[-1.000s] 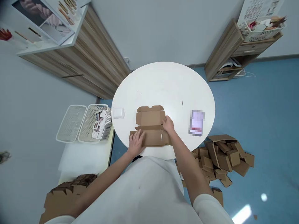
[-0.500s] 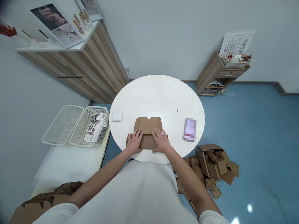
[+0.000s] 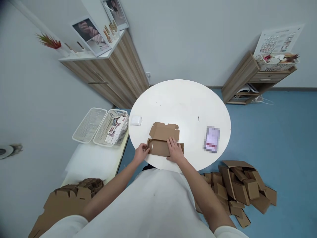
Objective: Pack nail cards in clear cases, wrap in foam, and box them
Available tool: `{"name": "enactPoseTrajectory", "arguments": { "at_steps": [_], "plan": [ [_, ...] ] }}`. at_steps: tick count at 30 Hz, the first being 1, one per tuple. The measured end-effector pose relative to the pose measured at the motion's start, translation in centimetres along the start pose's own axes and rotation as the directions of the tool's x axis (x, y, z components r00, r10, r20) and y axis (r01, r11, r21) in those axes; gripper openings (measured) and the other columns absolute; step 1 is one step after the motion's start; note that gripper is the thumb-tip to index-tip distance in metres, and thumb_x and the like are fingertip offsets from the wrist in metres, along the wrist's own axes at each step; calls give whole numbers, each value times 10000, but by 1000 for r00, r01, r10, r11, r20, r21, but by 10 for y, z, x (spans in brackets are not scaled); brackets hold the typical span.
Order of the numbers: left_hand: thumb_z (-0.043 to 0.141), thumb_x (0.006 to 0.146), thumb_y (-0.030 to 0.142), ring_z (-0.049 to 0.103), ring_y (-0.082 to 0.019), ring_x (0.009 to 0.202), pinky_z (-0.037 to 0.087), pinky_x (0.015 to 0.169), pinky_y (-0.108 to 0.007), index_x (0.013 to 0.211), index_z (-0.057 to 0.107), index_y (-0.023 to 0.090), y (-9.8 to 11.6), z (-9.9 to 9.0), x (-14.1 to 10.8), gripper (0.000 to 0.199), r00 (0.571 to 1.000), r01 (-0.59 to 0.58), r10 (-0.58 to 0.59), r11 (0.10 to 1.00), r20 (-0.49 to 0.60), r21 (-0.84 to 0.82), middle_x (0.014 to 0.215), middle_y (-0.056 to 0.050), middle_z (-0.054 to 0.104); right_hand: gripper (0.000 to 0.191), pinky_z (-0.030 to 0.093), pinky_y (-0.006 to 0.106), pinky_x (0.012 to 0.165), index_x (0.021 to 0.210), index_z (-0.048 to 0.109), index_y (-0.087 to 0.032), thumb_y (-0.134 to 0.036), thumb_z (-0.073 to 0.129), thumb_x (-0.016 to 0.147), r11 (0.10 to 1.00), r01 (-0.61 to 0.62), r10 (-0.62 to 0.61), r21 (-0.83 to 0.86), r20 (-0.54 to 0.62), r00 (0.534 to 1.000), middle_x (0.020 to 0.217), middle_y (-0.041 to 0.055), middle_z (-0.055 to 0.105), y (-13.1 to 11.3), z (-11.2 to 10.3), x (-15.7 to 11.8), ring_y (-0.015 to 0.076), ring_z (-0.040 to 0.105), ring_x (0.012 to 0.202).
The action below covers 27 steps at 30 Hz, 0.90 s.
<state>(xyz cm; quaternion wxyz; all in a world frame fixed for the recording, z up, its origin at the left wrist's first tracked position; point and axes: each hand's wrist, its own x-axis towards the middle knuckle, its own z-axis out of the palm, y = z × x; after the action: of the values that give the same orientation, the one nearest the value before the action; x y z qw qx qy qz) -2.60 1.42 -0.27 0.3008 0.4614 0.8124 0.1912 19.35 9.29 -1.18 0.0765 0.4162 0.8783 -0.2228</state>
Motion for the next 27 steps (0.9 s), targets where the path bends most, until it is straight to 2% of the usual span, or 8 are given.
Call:
{"name": "enactPoseTrajectory", "arguments": {
  "at_steps": [3,6,9,12,17,21,24,27],
  "plan": [
    [503,767,356,596,-163,817,460,687,-277,928,494,187,21,2,0,233,999,-35,38,995,31,-90,939,-57,605,1072,198,444,1001,1375,-41,-199,-391,649,577,1000,-6,7,15,-21,1000,1464,83,32,-4,5,1,252,-9,1333],
    [509,757,430,580,-178,880,455,717,-286,955,493,176,29,4,-3,322,996,-69,72,996,61,-55,1036,-84,573,1056,201,451,1000,1376,-32,-199,-379,644,585,1000,-20,21,22,-47,999,1465,80,27,-7,10,1,254,-19,1333],
    [460,797,381,591,-163,841,454,710,-280,992,460,164,27,4,-2,292,996,-4,5,1000,85,-16,1012,-88,584,1082,183,469,1006,1378,-30,-192,-416,650,567,1000,-8,9,29,-41,999,1465,88,20,-9,12,0,259,-43,1332],
    [495,775,304,601,-156,795,451,674,-267,1018,420,167,22,4,3,289,992,60,-70,994,109,89,937,-70,610,1160,143,494,1015,1379,-47,-179,-467,669,512,999,23,-22,28,-12,1000,1464,102,-1,-9,11,-1,272,-79,1327],
    [503,732,205,599,-182,779,425,628,-268,909,459,185,20,5,7,183,986,47,-77,980,148,193,829,-49,626,1203,87,529,1017,1378,-61,-170,-532,657,483,1000,31,-31,-3,25,999,1462,112,-20,-9,7,-2,295,-139,1314],
    [517,695,167,588,-232,811,409,639,-303,910,468,174,21,7,6,220,987,50,-87,964,132,261,831,-77,618,1203,71,535,1017,1381,-17,-173,-530,674,463,997,51,-48,-54,46,998,1461,123,-14,-14,8,-2,308,-119,1316],
    [498,736,216,580,-235,855,414,677,-318,1082,419,146,19,5,1,362,990,7,-44,962,131,272,883,-96,610,1183,68,530,1018,1382,-2,-171,-532,668,476,997,35,-32,-70,43,999,1460,130,-11,-17,9,-1,306,-90,1321],
    [578,699,389,528,-236,1008,416,765,-321,1322,159,151,16,-1,-8,787,978,-155,125,972,169,175,1095,-126,535,1174,72,532,1016,1382,-4,-171,-536,662,486,997,29,-27,-72,35,999,1460,126,-6,-17,9,-1,307,-83,1322]
  ]
}}
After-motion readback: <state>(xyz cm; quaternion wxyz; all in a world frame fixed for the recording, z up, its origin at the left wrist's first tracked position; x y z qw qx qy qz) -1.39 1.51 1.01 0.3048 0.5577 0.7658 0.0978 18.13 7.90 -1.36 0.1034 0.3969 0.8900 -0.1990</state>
